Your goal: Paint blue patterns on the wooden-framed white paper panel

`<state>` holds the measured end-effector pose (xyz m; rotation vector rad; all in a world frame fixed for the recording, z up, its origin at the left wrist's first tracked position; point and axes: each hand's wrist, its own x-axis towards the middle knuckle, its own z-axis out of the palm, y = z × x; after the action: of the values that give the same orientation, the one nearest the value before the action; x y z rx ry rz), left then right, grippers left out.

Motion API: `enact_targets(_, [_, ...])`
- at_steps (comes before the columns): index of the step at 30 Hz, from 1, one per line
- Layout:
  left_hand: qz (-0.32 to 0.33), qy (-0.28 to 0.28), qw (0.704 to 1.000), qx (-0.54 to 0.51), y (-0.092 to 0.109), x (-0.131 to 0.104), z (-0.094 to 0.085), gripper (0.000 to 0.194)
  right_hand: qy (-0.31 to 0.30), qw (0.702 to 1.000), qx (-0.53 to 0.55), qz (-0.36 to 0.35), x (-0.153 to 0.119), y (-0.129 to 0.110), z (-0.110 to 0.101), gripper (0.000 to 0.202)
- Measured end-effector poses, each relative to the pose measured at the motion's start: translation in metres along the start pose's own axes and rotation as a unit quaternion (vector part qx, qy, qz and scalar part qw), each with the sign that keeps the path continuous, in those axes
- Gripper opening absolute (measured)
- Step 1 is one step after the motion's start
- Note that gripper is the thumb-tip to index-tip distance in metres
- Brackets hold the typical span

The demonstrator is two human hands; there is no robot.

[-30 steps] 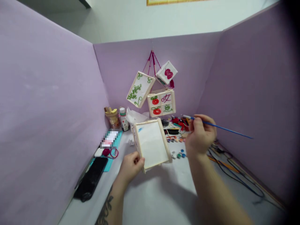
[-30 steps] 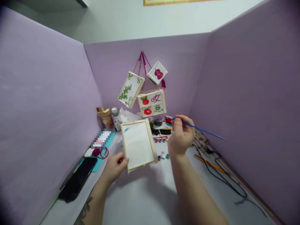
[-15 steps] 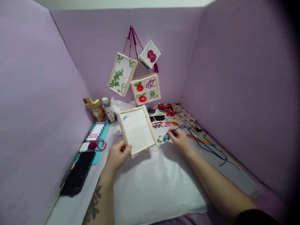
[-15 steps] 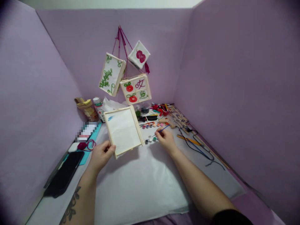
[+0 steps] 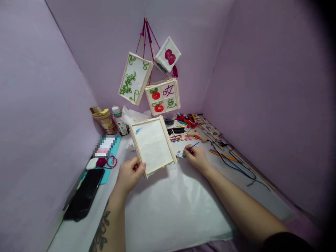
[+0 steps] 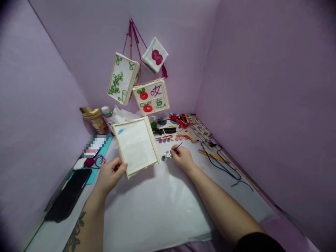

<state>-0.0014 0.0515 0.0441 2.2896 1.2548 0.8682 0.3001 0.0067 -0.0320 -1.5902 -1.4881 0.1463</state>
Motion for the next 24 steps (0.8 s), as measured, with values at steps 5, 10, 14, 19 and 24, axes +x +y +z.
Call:
enact_targets(5, [-0.001,-0.005,1.000,0.003,-0.002,-0.001,0.001,0.035,-0.001,1.000,0.017,0.008,-0.002,-0.003,-0.001,0.018])
enact_targets(10, [-0.009,-0.016,1.000,0.001,-0.005,-0.001,0.001,0.035,0.126,0.965,0.207,0.104,0.001,-0.014,-0.012,0.019])
enact_targets(14, [-0.014,-0.028,0.999,-0.011,-0.004,-0.002,-0.001,0.034,0.237,0.882,0.396,0.094,0.027,-0.059,-0.034,0.015])
enact_targets(19, [-0.018,-0.027,0.999,-0.014,0.000,-0.004,-0.002,0.033,0.145,0.891,0.430,-0.005,0.063,-0.141,-0.021,0.014])
enact_targets(24, [-0.031,-0.032,0.999,-0.030,-0.003,-0.006,0.000,0.031,0.175,0.915,0.363,-0.021,0.071,-0.165,0.035,0.013])
